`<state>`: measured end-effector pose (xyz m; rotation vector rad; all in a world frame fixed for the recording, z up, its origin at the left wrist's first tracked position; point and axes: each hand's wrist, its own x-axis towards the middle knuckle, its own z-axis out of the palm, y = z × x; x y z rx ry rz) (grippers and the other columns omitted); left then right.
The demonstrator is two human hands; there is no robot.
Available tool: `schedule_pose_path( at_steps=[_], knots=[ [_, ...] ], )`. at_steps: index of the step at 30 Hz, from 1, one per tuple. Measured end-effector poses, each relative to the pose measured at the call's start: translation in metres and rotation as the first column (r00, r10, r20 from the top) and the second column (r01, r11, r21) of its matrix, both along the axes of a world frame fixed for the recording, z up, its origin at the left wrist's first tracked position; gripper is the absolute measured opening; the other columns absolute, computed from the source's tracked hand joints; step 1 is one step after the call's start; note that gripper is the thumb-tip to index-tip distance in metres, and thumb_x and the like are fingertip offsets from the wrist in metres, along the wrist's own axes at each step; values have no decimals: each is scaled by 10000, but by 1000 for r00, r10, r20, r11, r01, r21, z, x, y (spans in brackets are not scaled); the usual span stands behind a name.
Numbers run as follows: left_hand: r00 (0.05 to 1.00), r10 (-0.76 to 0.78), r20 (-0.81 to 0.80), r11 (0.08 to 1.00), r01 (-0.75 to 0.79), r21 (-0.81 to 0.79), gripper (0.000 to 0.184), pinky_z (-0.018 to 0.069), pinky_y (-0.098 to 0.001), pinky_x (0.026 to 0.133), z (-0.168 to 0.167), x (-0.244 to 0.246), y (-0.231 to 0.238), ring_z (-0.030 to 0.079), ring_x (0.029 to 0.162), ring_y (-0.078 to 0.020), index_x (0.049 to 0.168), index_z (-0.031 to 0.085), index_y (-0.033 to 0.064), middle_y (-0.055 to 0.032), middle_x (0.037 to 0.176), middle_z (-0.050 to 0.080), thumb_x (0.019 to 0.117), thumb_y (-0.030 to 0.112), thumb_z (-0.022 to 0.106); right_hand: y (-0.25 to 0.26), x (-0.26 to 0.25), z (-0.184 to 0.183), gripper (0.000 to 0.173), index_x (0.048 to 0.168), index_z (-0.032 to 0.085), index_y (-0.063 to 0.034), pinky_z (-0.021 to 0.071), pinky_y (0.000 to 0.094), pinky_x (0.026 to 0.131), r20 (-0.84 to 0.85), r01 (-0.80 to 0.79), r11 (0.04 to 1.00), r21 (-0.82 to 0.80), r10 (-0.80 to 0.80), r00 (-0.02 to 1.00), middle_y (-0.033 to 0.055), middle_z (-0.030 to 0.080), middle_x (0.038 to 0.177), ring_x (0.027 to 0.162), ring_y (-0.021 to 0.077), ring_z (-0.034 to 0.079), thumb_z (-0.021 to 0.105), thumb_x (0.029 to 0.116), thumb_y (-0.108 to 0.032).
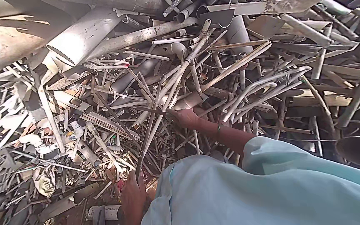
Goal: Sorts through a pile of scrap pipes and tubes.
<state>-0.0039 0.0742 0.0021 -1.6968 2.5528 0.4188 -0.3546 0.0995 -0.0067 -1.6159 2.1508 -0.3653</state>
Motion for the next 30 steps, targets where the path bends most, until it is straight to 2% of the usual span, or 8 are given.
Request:
schedule_pose_path(
  at_steps=[3,9,11,14,16,18,24,30],
  knots=[
    [1000,-6,-19,1000,6,14,404,529,-656,806,0,1,1,698,938,-500,1194,654,-79,-304,991,699,1074,275,501,3,6,-4,515,1611,359,-187,514,601,808,-59,-206,978,-6,206,977,252,682,1096,933,451,682,391,1116,-325],
    [997,51,-50,990,-44,132,419,507,-645,802,-4,-1,-1,687,891,-462,1172,662,-46,-265,882,686,1087,318,471,-38,-86,-5,484,1553,443,-185,530,632,825,-79,381,922,-74,-386,919,257,703,1086,1011,471,691,475,1089,-318],
    [991,85,-103,972,-60,228,427,494,-629,813,-9,6,-3,674,864,-429,1184,659,-53,-245,865,678,1093,309,453,-31,-78,-4,431,1497,514,-147,553,567,806,219,518,843,-146,-483,848,235,708,1054,940,405,707,497,1092,-291],
    [927,168,-336,931,-37,364,384,467,-482,673,-29,20,-1,561,652,-242,1044,672,-45,-102,719,606,1074,260,441,-3,-26,-15,208,1144,593,-43,484,242,460,950,817,576,-14,-249,191,38,527,642,471,113,519,537,1085,-234],
    [835,256,-487,883,3,469,343,408,-324,528,-38,24,5,446,503,-103,979,647,0,2,643,563,1065,243,422,19,15,-16,152,1022,526,-61,493,223,445,958,762,581,287,-163,-237,6,508,597,446,90,518,584,1058,-197],
    [683,357,-637,815,105,570,296,343,-193,397,-40,21,7,359,390,-15,949,596,34,57,580,528,1054,213,385,29,53,-20,125,1027,530,-52,498,208,452,894,674,597,436,-204,-399,25,566,662,480,85,548,597,1042,-157],
    [444,250,-860,839,344,422,288,434,-157,470,-31,-7,-11,452,455,26,1072,566,42,118,614,538,1053,257,376,29,143,13,143,1189,516,-38,561,294,916,946,519,823,233,-69,-316,97,732,1140,1033,141,708,535,1048,-30],
    [627,-76,-775,786,516,341,626,550,-274,763,-19,-26,-21,626,826,-71,1462,337,-128,-124,1062,641,1043,309,497,30,181,33,169,919,535,-66,536,221,603,987,674,736,63,56,-153,20,649,779,640,73,612,652,941,53]
  ],
)
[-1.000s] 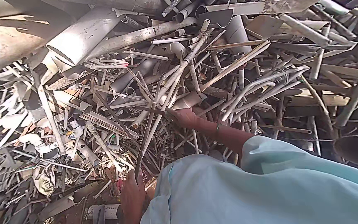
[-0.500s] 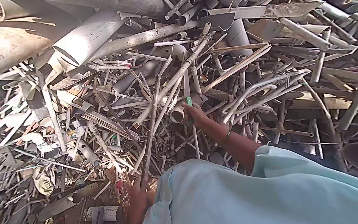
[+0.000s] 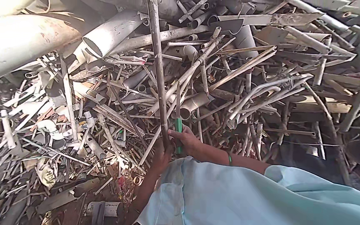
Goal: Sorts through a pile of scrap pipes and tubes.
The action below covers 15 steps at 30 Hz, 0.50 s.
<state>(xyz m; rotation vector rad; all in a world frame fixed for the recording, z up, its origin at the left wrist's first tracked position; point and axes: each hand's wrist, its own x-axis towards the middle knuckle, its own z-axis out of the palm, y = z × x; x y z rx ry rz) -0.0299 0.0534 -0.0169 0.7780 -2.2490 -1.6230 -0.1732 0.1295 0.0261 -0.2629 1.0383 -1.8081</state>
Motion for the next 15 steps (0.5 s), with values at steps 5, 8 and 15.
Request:
schedule_pose_path(
  at_steps=[5,8,15],
  knots=[
    [922,-357,149,932,363,-12,625,389,-403,1166,5,1,-4,524,1355,-256,1517,348,-115,-275,1445,529,1062,298,461,21,-1,-13,185,940,543,-59,594,268,681,-148,92,995,-36,-97,984,20,675,773,682,102,671,676,898,62],
    [875,-382,296,900,425,-95,541,435,-494,1115,5,3,-28,590,1270,-320,1456,499,-32,-240,1347,613,1104,357,370,39,-18,-18,195,944,563,-58,609,280,720,-299,182,981,-64,-193,935,6,688,775,711,110,692,697,867,61],
    [998,-12,60,800,46,-599,553,457,-608,1039,48,22,-72,607,1223,-420,1423,510,-70,-246,1300,638,1005,291,540,118,-82,-41,193,1003,612,-23,506,214,655,-840,349,916,198,-25,542,-44,591,762,652,9,568,705,872,-130]
  ],
)
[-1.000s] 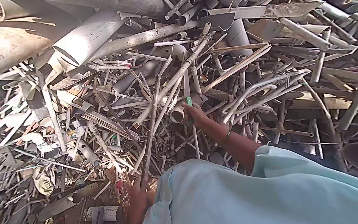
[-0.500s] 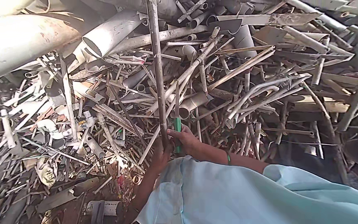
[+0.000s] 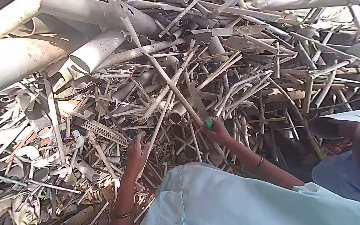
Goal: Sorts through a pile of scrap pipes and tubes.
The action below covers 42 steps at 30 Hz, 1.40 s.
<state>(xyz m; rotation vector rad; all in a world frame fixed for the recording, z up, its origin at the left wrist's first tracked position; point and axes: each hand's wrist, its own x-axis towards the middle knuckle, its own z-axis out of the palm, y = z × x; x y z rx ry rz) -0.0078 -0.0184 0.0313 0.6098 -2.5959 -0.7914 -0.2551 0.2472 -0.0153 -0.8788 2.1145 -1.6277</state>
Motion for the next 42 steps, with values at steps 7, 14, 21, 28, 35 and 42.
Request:
schedule_pose_path(
  at_steps=[7,14,21,28,35,42],
  knots=[
    [945,109,-308,949,-190,-249,729,441,-561,1087,33,-6,-10,546,1308,-439,1480,417,-92,-295,1443,532,937,332,656,80,16,-2,137,885,606,-91,465,163,600,60,-193,963,187,185,981,-111,560,686,598,-49,531,724,822,-121],
    [822,261,-506,798,111,593,825,430,-376,1131,58,-10,-37,472,1396,-167,1601,217,67,-93,1573,428,977,466,580,108,31,-8,165,839,623,-189,482,167,554,245,-422,882,209,370,896,-148,601,655,562,-42,561,770,765,-198],
    [714,197,-672,647,420,636,591,565,-313,918,79,5,-60,685,1002,-124,1346,541,80,-23,1179,694,1021,568,465,120,34,-8,218,771,650,-237,507,192,528,437,-505,847,165,397,807,-117,640,635,536,-2,588,852,689,-233],
    [486,95,-869,288,822,491,370,592,-274,653,83,6,-62,677,687,-100,930,722,166,30,792,689,905,534,697,115,31,-18,188,820,707,-262,517,166,569,499,-602,794,-77,554,667,-116,675,695,593,-33,603,879,754,-225],
    [282,-12,-959,132,951,278,378,489,-235,488,97,8,-67,596,517,-72,822,717,135,48,657,636,875,509,701,109,35,-15,185,802,708,-302,502,142,579,559,-601,793,-97,543,626,-150,670,697,602,-66,589,867,771,-212],
    [255,42,-966,139,956,259,366,460,-218,475,108,13,-56,549,466,-52,819,673,157,80,556,553,961,493,638,118,35,-5,242,892,753,-256,572,160,670,548,-499,866,-13,424,721,-88,766,820,704,-24,687,894,707,-190]
  ],
)
